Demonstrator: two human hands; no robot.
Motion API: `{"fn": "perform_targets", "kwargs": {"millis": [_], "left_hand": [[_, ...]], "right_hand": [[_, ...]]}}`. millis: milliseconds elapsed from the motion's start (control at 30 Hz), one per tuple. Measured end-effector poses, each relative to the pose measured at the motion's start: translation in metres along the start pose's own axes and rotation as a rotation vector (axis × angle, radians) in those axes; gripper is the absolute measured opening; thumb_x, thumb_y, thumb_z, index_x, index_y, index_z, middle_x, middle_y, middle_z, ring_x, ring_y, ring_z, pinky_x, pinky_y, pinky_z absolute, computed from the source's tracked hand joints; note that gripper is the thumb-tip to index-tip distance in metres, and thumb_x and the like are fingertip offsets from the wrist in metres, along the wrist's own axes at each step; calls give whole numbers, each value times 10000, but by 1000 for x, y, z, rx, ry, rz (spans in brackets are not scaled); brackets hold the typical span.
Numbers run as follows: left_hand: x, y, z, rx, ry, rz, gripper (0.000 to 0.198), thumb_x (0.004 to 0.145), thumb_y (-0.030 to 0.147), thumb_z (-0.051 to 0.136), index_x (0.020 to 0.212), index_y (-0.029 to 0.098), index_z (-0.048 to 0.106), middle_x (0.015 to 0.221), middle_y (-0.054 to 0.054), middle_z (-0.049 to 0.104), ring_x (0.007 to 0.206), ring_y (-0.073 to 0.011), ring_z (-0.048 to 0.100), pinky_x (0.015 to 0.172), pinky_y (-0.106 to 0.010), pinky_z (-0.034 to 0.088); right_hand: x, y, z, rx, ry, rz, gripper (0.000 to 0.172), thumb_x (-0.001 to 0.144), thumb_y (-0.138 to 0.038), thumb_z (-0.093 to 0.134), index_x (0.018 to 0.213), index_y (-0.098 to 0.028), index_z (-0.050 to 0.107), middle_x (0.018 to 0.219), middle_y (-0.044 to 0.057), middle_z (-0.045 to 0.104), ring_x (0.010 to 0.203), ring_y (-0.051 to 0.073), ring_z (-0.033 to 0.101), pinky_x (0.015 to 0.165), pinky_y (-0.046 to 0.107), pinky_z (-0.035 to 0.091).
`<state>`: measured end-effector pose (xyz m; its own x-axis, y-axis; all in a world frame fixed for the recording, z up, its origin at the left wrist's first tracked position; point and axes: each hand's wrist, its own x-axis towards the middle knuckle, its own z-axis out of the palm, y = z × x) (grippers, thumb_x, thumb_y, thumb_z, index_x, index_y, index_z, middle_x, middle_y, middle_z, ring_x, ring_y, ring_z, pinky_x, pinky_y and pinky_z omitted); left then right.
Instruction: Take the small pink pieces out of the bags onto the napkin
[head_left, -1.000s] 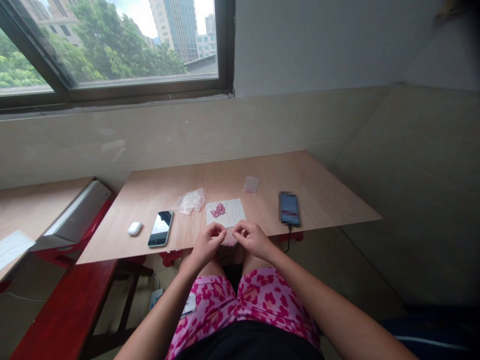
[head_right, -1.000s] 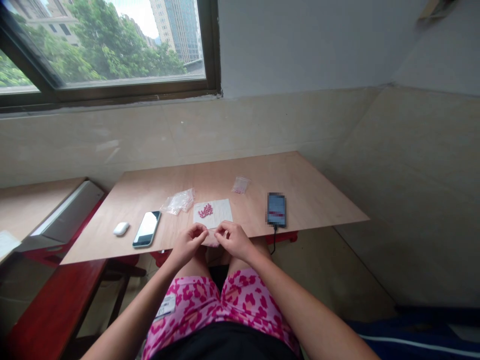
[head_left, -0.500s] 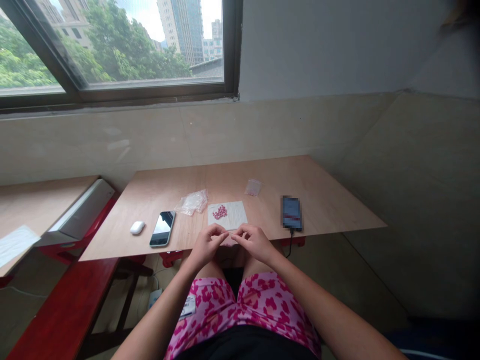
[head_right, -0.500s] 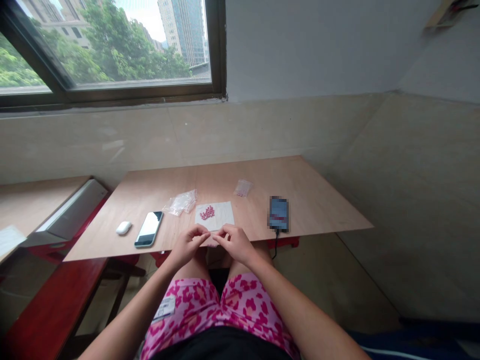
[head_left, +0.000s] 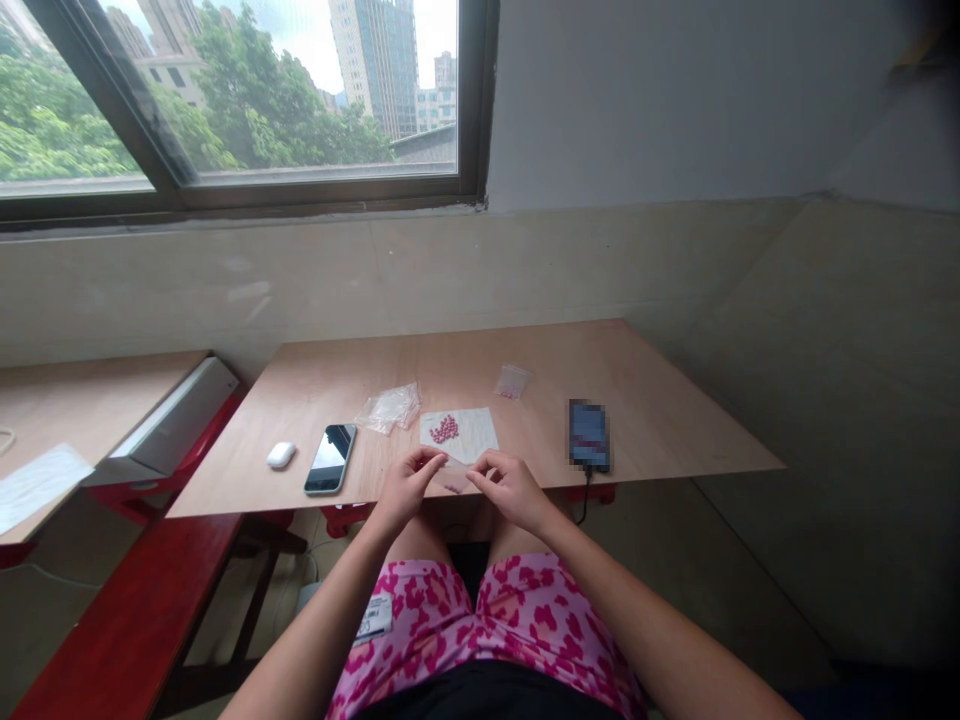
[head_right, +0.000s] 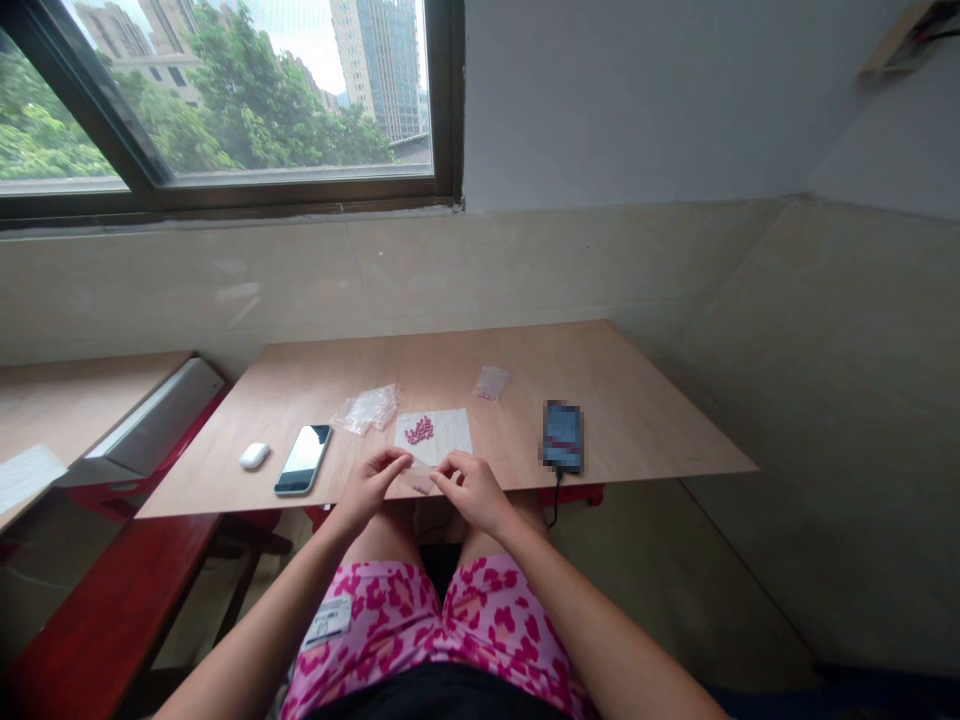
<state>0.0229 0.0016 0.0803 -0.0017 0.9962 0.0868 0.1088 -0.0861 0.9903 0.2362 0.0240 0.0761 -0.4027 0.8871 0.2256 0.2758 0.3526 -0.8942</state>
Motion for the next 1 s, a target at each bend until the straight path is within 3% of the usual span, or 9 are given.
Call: {"fn": "perform_targets", "kwargs": {"millis": [200,300,433,567,667,767,833,933,1000], "left_hand": [[0,-3,5,-106,3,-71,330,865,495,714,912,169,706,840,-38,693,791,-180,667,773,-313,552],[-1,-5,6,-230,6,-143,358,838,509,742,913,162,692,850,-38,682,754,-164,664,722,-306,576],[-3,-7,7,-252,39,-143,383,814,509,763,906,142,705,852,-47,681,766,-167,665,726,-312,594],[-1,-11,5,-226,67,-96,412,830,494,752,1044,147,695,890,-57,687,843,-194,683,745,-333,612],[4,-18,2,-188,119,-36,516,817,470,773,1221,181,637,968,-65,703,940,-207,690,837,-362,601],[9,-25,-4,-106,144,-24,479,809,475,770,1161,173,647,931,-60,700,908,-200,686,832,-345,579],[11,-30,-8,-77,131,-49,446,812,495,753,1098,167,655,871,-46,686,840,-194,678,769,-328,570],[12,-34,-11,-20,104,-57,406,846,501,711,1078,171,660,840,-36,680,791,-190,667,732,-318,550],[12,-34,-13,45,85,-34,364,875,486,683,1065,176,669,858,-44,694,800,-196,668,744,-323,541]], "right_hand": [[0,11,-2,150,1,116,384,915,-531,628,745,-187,627,697,2,632,617,145,564,601,264,453],[-1,15,4,294,-47,165,405,892,-590,636,811,-194,619,754,3,642,650,149,585,623,270,489],[-4,18,21,452,-158,202,394,847,-570,704,944,-196,631,872,26,689,717,164,639,611,269,518],[6,24,21,517,-104,258,351,857,-520,694,885,-180,610,880,57,724,742,185,694,618,279,545],[36,31,-5,555,63,332,315,830,-471,701,904,-187,584,889,72,742,726,210,727,603,298,572],[87,39,-47,510,285,357,216,840,-399,627,907,-202,569,847,61,740,679,209,729,628,337,607],[121,45,-75,311,413,400,154,881,-346,535,894,-198,573,827,65,738,703,191,727,656,314,613],[156,55,-106,178,455,454,164,900,-295,504,917,-171,610,818,91,739,710,190,718,656,300,595],[162,64,-116,84,457,492,156,862,-282,591,903,-142,648,815,123,740,755,224,722,680,316,580]]}}
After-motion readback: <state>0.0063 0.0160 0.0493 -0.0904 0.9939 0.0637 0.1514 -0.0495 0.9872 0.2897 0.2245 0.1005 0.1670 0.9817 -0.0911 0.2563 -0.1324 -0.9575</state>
